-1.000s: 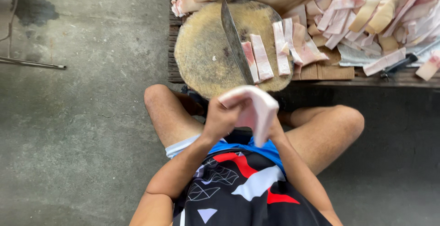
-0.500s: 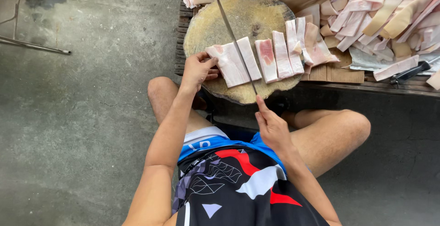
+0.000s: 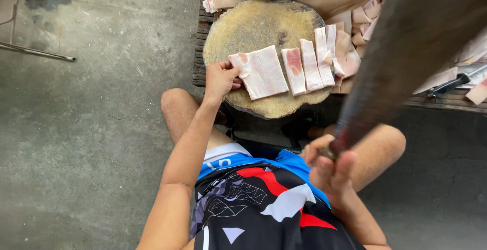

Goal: The person sits cross-legged on the ground and uses a large knife to cut sheets of pork skin into strips on a round wooden cutting board. The person repeatedly slices the skin and moves the cut pieces to a pile on a nearby table.

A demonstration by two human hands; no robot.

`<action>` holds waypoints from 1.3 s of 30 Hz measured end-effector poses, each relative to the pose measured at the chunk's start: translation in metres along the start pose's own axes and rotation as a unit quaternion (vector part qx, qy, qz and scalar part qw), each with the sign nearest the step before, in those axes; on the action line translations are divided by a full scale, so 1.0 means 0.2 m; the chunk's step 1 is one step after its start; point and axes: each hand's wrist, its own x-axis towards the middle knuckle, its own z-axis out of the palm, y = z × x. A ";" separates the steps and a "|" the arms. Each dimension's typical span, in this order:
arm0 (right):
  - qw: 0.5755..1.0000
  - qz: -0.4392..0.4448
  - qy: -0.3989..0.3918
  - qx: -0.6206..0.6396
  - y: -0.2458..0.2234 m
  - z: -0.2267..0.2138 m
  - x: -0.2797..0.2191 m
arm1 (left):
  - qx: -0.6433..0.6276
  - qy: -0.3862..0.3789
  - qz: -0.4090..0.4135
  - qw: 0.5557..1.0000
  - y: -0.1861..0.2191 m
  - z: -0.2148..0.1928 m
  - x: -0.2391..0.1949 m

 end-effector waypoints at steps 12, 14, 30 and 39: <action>0.840 0.523 -0.011 0.142 0.36 0.06 -0.16 | 0.022 -0.043 0.014 0.999 0.02 -0.02 0.02; 0.869 0.490 -0.043 0.052 0.24 0.07 -0.12 | 0.074 -0.058 -0.004 0.996 0.02 -0.04 -0.02; 0.923 0.228 -0.145 -0.274 0.37 0.30 -0.17 | 0.035 -0.004 0.002 0.999 0.05 -0.09 -0.01; 0.886 0.445 -0.116 -0.063 0.43 0.25 -0.24 | 0.418 0.019 0.076 0.905 0.22 0.13 -0.07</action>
